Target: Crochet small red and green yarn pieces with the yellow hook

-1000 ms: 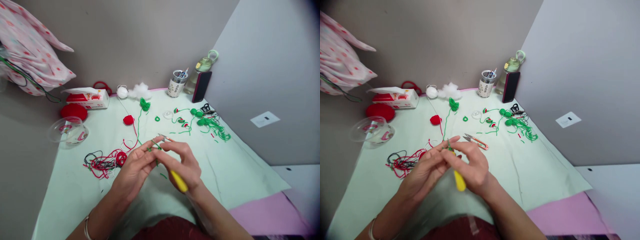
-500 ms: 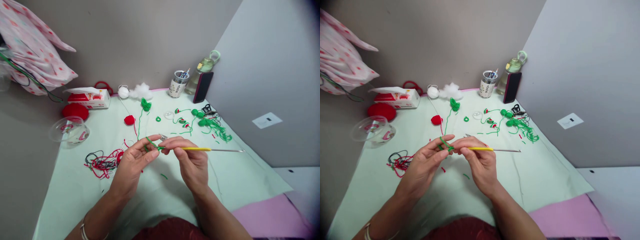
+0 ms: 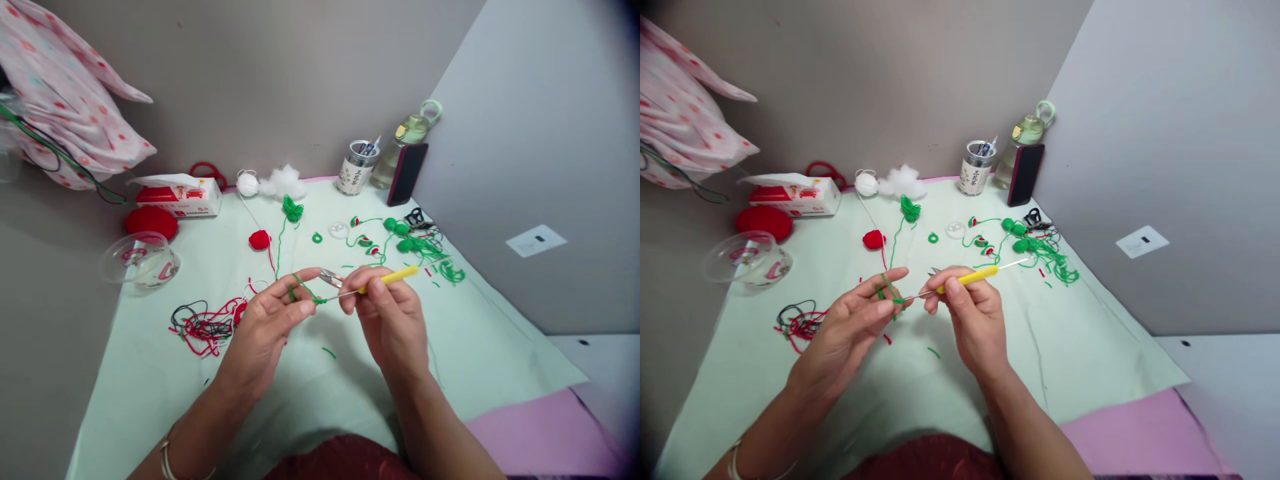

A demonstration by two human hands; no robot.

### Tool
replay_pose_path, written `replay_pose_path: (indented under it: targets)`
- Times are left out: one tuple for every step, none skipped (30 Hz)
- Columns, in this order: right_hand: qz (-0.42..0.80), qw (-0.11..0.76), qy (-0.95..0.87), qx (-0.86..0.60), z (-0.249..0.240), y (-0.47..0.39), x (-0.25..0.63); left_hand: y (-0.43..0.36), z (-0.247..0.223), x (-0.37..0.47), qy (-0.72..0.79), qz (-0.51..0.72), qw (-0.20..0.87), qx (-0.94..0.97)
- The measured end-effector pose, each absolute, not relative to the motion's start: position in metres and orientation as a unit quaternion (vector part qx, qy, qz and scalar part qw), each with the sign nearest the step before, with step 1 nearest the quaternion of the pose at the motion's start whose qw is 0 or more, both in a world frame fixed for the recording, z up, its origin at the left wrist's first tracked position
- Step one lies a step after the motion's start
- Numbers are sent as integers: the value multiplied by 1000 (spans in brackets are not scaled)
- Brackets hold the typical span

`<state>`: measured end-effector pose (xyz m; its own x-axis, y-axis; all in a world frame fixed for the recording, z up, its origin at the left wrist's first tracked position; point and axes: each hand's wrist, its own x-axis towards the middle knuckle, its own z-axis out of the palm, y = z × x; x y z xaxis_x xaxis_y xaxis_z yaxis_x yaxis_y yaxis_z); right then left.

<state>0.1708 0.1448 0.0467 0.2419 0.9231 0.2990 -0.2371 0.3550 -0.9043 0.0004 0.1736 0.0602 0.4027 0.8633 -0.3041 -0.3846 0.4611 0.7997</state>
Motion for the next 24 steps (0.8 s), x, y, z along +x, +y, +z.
replay_pose_path:
  targets:
    - [430,687,-452,-374,46,145,170,172,59,2,364,408,769,330]
    - [429,681,-462,-371,46,145,168,170,58,3,359,413,767,336]
    - [418,676,-477,-375,46,145,166,168,57,4,352,416,765,342]
    - [400,671,-494,-381,46,144,165,167,56,5,347,417,765,348]
    - [380,667,-509,-389,46,144,163,167,55,5,345,415,764,353]
    - [363,665,-519,-396,46,144,162,167,54,5,346,413,764,357]
    - [350,664,-524,-402,47,143,162,168,54,5,349,413,761,358]
    - [340,663,-529,-406,47,143,162,169,53,5,353,413,760,357]
    - [330,661,-537,-408,48,142,161,170,53,5,355,413,760,355]
    - [314,655,-550,-413,48,142,161,170,52,5,356,417,759,351]
    - [288,644,-570,-420,47,141,161,171,52,5,358,422,758,344]
    - [249,630,-596,-430,46,140,160,171,51,6,361,429,757,335]
    - [200,613,-625,-439,44,138,159,171,51,8,363,435,758,324]
    - [148,595,-651,-447,42,137,157,171,50,9,363,438,762,310]
    - [101,582,-668,-453,40,135,156,171,50,10,359,437,770,295]
    - [70,575,-676,-455,39,134,156,171,51,11,351,431,783,279]
    - [62,577,-675,-456,39,133,155,171,51,11,342,423,796,265]
    - [74,586,-665,-457,39,133,155,172,52,11,336,415,807,253]
    - [102,602,-647,-456,41,133,156,172,53,10,334,409,813,245]
    - [137,622,-623,-454,42,134,158,173,54,9,337,408,814,241]
    - [174,643,-595,-450,44,135,159,174,55,8,343,409,811,239]
    - [213,661,-566,-445,45,136,161,174,56,7,349,413,806,240]
    - [251,675,-536,-440,46,137,163,175,57,7,354,416,802,243]
    - [288,685,-509,-435,46,138,164,175,57,6,356,418,799,246]
